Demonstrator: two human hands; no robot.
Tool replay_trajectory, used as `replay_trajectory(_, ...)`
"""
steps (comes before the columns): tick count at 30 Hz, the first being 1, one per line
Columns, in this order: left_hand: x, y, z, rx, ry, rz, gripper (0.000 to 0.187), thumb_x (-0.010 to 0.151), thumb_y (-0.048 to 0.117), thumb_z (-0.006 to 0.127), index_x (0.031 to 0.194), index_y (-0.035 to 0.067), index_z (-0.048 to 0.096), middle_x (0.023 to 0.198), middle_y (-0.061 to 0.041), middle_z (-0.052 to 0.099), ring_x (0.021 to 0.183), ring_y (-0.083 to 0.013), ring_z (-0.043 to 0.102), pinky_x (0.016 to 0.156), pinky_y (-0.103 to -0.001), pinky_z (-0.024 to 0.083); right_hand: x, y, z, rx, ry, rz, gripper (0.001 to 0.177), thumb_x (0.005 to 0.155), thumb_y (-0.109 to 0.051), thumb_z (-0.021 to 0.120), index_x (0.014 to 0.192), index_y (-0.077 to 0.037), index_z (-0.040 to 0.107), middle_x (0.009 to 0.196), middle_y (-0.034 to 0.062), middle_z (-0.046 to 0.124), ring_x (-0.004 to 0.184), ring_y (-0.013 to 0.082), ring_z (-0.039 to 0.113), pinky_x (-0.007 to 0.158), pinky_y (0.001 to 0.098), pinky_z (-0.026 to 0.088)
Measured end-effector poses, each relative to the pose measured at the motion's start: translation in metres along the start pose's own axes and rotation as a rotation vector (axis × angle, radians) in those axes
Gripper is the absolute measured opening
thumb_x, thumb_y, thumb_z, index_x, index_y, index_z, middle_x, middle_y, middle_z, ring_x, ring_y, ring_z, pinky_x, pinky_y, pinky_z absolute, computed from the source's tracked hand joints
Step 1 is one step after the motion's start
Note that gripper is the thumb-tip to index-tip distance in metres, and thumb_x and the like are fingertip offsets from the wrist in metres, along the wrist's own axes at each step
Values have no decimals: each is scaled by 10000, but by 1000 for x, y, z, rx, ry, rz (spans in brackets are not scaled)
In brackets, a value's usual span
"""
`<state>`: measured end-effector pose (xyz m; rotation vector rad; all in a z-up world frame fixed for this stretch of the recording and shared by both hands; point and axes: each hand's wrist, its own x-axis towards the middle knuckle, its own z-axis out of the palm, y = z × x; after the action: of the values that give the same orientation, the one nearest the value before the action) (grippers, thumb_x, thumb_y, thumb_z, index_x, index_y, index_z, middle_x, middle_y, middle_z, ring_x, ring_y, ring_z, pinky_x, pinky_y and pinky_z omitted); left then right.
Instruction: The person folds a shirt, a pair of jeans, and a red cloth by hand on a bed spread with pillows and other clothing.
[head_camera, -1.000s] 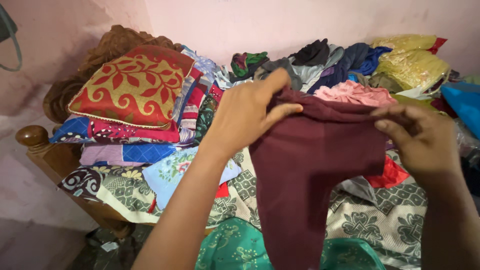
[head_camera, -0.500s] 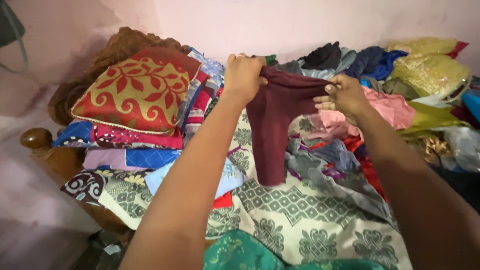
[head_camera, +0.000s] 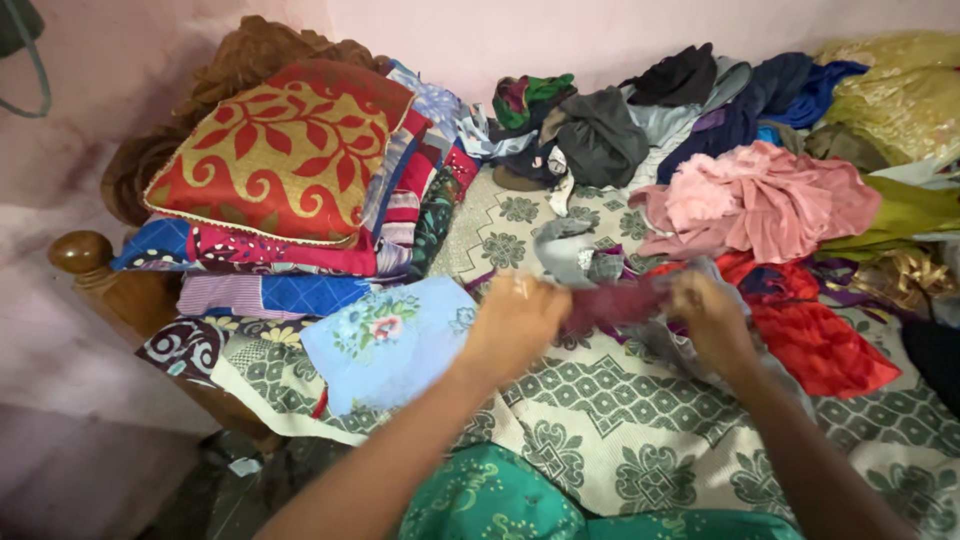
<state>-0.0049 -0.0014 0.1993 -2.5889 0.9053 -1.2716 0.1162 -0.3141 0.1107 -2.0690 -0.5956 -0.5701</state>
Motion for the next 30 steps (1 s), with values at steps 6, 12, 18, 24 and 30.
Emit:
replay_trajectory(6,-126,90,-4,-265,-274,131,269,841,137,626,1097,57,603,1083,-141,679,1104,-330,626,919,-465,468,-105,-5,-19,-91,-818,337,210,931,-196,599,1081,-115,721,939,59,761,891,199,742,812,323,586)
replay_trajectory(12,-191,131,9,-468,-479,94,313,844,71,616,1152,28,582,1193,-206,683,1101,-403,653,909,-488,510,-95,-37,-9,-82,-794,99,231,816,-99,647,1024,-95,747,934,56,801,881,210,714,769,354,590)
replay_trajectory(18,-204,147,24,-297,-415,249,209,914,190,574,1086,75,602,1082,-171,713,1075,-408,682,943,-503,516,-69,-98,73,-287,-548,-145,314,810,24,555,991,-134,757,1001,72,742,995,277,705,868,400,545)
replay_trajectory(24,-195,138,17,-374,-547,110,183,921,141,555,1084,72,602,1080,-188,721,997,-393,685,870,-532,487,-126,-69,50,-250,-520,73,709,605,-203,749,1302,-186,619,1280,124,587,1255,340,526,1035,510,420)
replay_trajectory(30,-175,130,14,-454,-540,-6,258,824,62,581,1073,18,532,948,-215,716,1077,-405,675,1052,-527,437,-236,-48,86,-632,-491,15,1184,403,-537,945,1407,-180,430,1451,121,410,1350,377,397,1043,650,318)
